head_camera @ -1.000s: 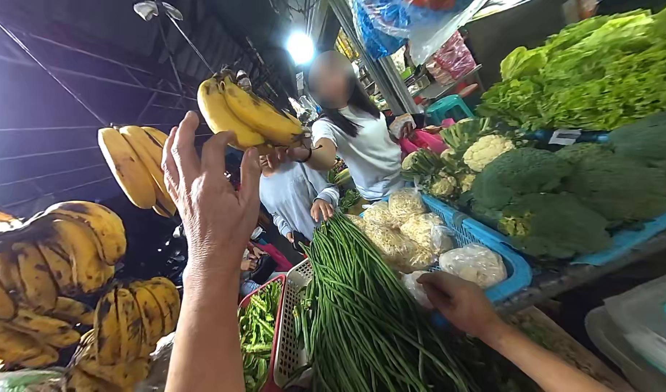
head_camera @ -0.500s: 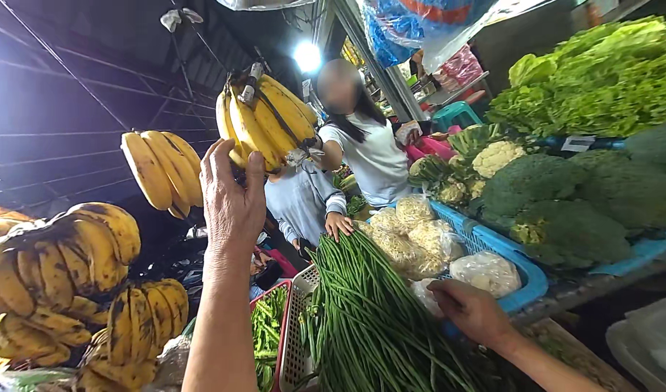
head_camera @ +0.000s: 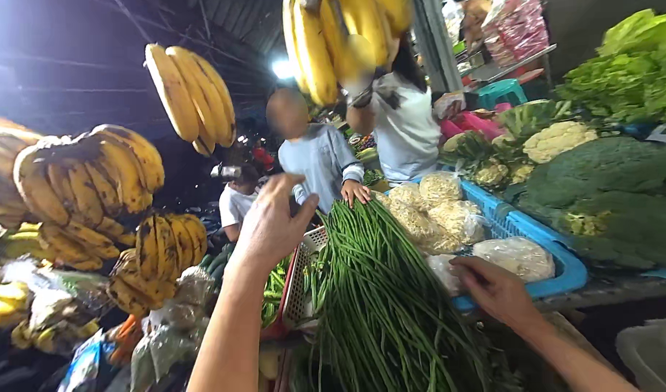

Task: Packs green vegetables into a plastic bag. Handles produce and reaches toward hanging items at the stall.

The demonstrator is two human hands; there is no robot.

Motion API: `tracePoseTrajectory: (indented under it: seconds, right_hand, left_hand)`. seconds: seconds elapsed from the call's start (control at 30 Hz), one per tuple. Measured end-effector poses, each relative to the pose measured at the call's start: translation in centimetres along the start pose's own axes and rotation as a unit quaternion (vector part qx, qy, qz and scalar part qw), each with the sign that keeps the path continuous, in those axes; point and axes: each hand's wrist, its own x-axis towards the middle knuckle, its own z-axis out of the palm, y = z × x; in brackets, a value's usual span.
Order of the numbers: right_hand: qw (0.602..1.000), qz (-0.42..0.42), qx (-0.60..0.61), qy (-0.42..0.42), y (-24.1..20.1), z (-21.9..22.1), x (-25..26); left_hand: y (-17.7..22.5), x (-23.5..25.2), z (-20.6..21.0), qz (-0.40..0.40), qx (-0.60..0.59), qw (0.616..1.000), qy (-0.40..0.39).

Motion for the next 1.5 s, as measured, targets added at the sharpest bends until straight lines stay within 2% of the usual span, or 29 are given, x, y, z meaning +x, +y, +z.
tracePoseTrajectory:
  seconds: [0.07,0.13,0.2,0.27,0.4,0.5,0.63,0.73,0.83,1.2,1.5]
  right_hand:
    - [1.0,-0.001,0.002,-0.014,-0.2,-0.3,0.0]
    - [1.0,-0.004,0.002,-0.013,-0.3,-0.2,0.0]
    - [1.0,-0.007,0.001,-0.008,0.0,-0.2,0.0]
    - [1.0,0.001,0.004,-0.004,0.0,-0.3,0.0]
    - [1.0,0.017,0.008,0.015,-0.1,-0.1,0.0]
    - [0.999,0.012,-0.017,0.032,0.2,0.1,0.1]
    - [0.996,0.026,-0.058,0.056,0.1,0.3,0.4]
    - [0.993,0.031,-0.084,0.073,0.0,0.4,0.4]
    - [0.99,0.02,-0.109,0.084,0.0,0.5,0.5]
    - [0.981,0.093,-0.156,0.07,-1.4,0.6,0.6]
    - [0.974,0.073,-0.196,0.09,-1.0,1.2,0.9]
  left_hand:
    - [-3.9,-1.3,1.6,-0.077,-0.007,0.987,-0.141]
    - [-8.1,-2.7,3.5,-0.147,-0.021,0.96,-0.236]
    - [-11.5,-4.4,5.0,-0.223,-0.052,0.931,-0.284]
    - [-14.1,-6.4,6.5,-0.283,-0.095,0.91,-0.288]
    - [-17.2,-9.7,9.7,-0.382,-0.166,0.874,-0.251]
    - [-19.2,-11.2,12.4,-0.43,-0.199,0.862,-0.179]
    - [-20.9,-11.5,15.5,-0.442,-0.226,0.863,-0.091]
    - [-21.4,-10.8,17.0,-0.443,-0.228,0.865,-0.058]
    - [-21.8,-9.8,18.3,-0.455,-0.268,0.849,-0.021]
    - [-22.9,-8.6,23.7,-0.453,-0.436,0.778,0.001]
    - [-23.7,-9.7,26.9,-0.479,-0.483,0.733,0.008]
